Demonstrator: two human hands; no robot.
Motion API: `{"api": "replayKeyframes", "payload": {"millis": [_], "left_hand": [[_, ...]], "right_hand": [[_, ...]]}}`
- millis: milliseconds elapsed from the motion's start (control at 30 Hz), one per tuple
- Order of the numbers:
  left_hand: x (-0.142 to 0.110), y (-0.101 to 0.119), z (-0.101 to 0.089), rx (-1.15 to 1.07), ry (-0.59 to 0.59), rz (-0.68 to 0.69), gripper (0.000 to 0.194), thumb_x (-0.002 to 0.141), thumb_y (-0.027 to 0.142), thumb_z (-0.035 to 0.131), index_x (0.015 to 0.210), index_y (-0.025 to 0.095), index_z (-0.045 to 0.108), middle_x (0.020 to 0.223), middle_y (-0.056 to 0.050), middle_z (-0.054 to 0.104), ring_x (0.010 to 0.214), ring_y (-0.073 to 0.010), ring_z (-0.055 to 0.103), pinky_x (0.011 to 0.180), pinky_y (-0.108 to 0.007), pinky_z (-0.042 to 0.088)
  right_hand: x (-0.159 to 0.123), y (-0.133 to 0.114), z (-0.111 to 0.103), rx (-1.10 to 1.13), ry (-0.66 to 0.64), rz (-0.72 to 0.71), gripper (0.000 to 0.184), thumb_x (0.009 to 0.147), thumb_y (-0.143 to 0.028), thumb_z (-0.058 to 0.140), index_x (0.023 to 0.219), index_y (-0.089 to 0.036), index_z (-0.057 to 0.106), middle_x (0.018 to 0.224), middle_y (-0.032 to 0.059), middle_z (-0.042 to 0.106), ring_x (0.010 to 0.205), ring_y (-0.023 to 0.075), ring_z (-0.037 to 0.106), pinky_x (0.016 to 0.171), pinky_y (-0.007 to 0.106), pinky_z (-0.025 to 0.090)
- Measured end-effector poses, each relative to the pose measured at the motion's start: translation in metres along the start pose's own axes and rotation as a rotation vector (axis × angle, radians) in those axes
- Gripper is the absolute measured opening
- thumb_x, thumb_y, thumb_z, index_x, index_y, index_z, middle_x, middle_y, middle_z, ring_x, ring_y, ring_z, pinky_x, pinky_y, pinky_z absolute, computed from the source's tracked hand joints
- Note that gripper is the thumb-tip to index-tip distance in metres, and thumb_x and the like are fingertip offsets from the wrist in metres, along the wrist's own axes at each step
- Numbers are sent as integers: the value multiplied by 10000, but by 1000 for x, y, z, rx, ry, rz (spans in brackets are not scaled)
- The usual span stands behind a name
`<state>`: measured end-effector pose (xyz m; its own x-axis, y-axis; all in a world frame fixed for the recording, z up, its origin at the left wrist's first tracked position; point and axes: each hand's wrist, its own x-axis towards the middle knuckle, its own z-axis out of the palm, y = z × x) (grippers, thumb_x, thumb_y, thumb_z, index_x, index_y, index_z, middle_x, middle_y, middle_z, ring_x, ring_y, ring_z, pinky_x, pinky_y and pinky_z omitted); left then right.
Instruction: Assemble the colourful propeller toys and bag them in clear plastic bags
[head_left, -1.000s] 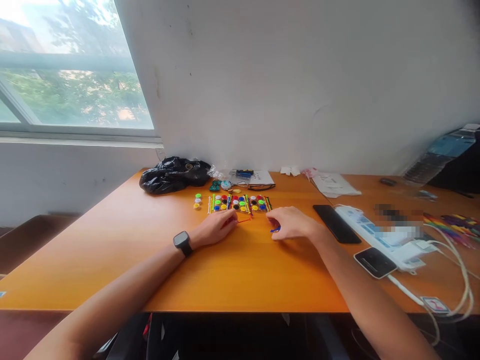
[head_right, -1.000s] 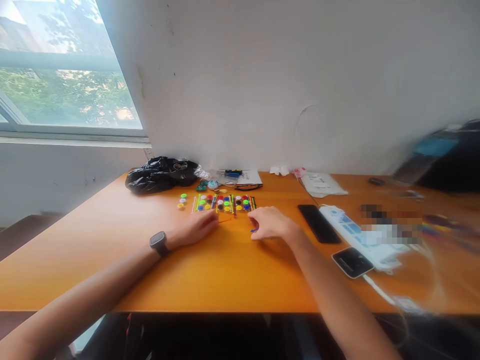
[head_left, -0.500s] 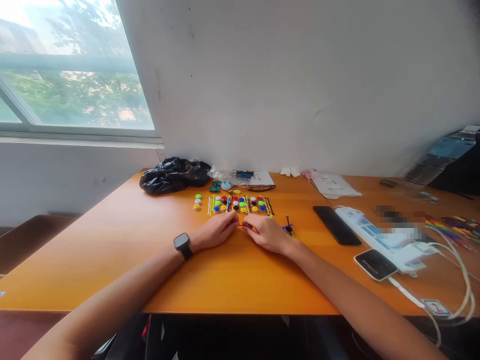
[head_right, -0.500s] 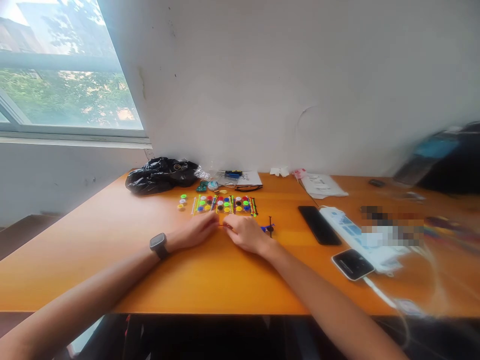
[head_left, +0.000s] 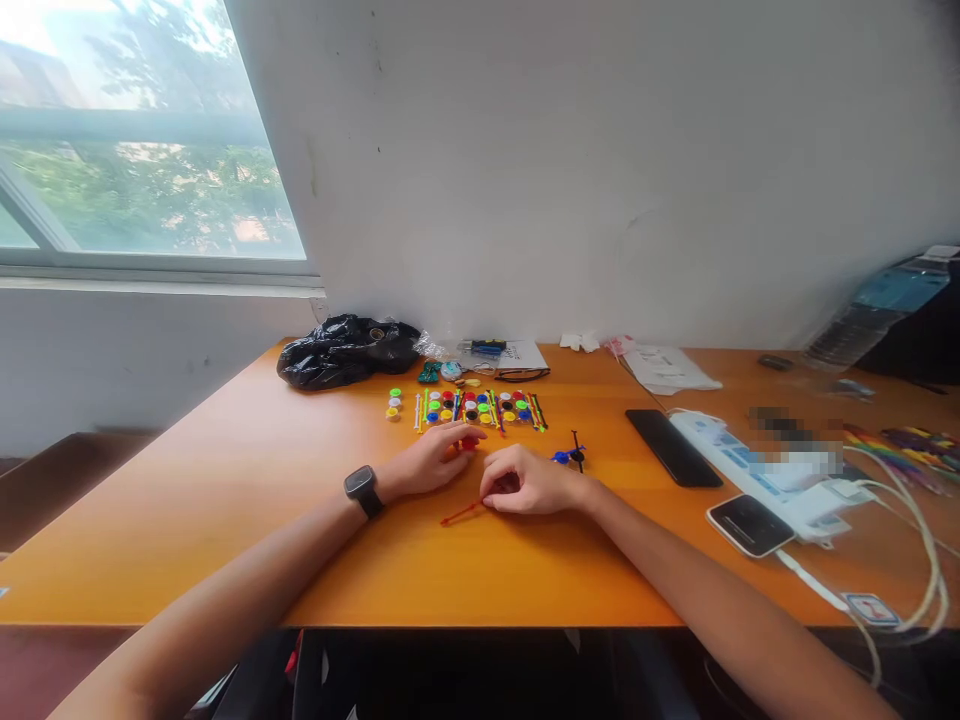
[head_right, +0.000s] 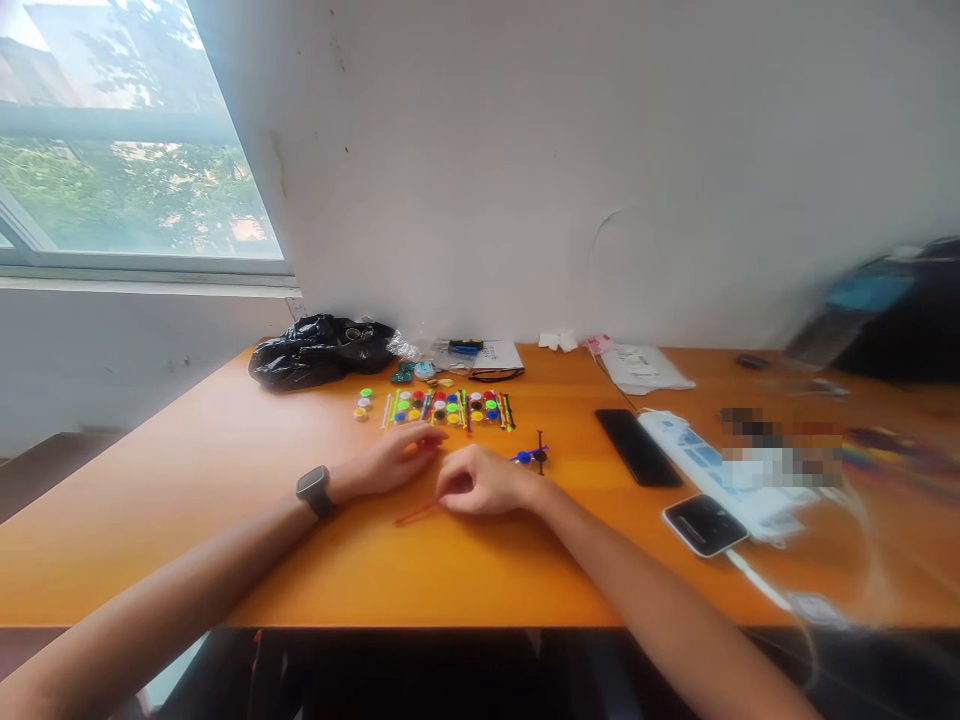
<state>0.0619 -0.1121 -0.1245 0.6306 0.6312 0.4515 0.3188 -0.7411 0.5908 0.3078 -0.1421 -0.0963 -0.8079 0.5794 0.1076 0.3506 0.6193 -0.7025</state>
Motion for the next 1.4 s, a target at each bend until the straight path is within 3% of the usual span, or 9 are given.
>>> {"api": "replayKeyframes", "payload": {"millis": [167, 267, 367, 467, 533, 733, 1067, 1200, 1400], "left_hand": [[0, 3, -2, -118, -95, -52, 298, 982, 336, 694, 1250, 208, 707, 1128, -83, 773, 989, -205, 726, 901, -323, 580], [1, 12, -9, -223, -172, -58, 376, 972, 427, 724, 1270, 198, 719, 1190, -106, 772, 1061, -243, 727, 929, -342, 580], [2, 18, -13, -363, -145, -141, 437, 1073, 544, 538, 1182, 174, 742, 1120, -115, 780, 1028, -245, 732, 907, -348, 586], [3, 20, -13, -448, -2, -251, 594, 1113, 613, 354, 1128, 158, 737, 1026, -121, 777, 985, -237, 734, 898, -356, 589], [2, 20, -14, -413, 23, -253, 598, 1114, 613, 351, 1106, 158, 740, 1019, -118, 775, 980, -232, 726, 903, -355, 580], [-1, 20, -16, -21, -63, -29, 277, 943, 478, 738, 998, 211, 786, 932, -73, 761, 848, -207, 679, 809, -330, 536], [2, 9, -7, 137, -28, 47, 176, 1018, 326, 633, 1060, 270, 795, 970, -49, 788, 910, -211, 707, 874, -352, 536], [1, 8, -6, 155, -30, 44, 160, 1013, 360, 659, 1058, 261, 777, 990, -46, 783, 915, -206, 710, 841, -334, 540], [1, 7, -1, 219, 18, 38, 174, 1018, 383, 660, 1103, 254, 739, 1005, -52, 768, 913, -208, 706, 826, -336, 541]], "right_hand": [[0, 2, -1, 167, -42, 34, 146, 865, -253, 713, 903, -177, 831, 815, 26, 696, 730, 151, 620, 650, 248, 474], [3, 4, -2, 185, 58, 80, 142, 868, -229, 690, 923, -181, 812, 880, 34, 748, 821, 179, 659, 749, 277, 505], [7, 10, -2, 228, 252, 147, 153, 888, -253, 666, 942, -186, 793, 915, 42, 771, 856, 195, 681, 800, 308, 516], [10, 16, -2, 287, 374, 173, 164, 882, -261, 663, 972, -180, 774, 874, 37, 752, 775, 173, 657, 744, 296, 501], [11, 18, -2, 302, 393, 190, 158, 866, -253, 668, 967, -177, 762, 843, 30, 731, 725, 157, 628, 697, 281, 480], [12, 18, 4, 269, 361, 222, 153, 845, -217, 644, 923, -177, 770, 829, 30, 734, 743, 160, 629, 687, 271, 456], [12, 26, 4, 112, 440, 219, 149, 857, -222, 621, 880, -186, 763, 805, 23, 719, 714, 158, 594, 661, 273, 432], [14, 29, 0, 174, 457, 217, 149, 864, -237, 612, 873, -179, 749, 839, 34, 726, 746, 165, 613, 692, 280, 451], [12, 35, 0, 29, 470, 315, 142, 822, -202, 614, 861, -177, 748, 777, 20, 706, 696, 157, 591, 641, 271, 415]]}}
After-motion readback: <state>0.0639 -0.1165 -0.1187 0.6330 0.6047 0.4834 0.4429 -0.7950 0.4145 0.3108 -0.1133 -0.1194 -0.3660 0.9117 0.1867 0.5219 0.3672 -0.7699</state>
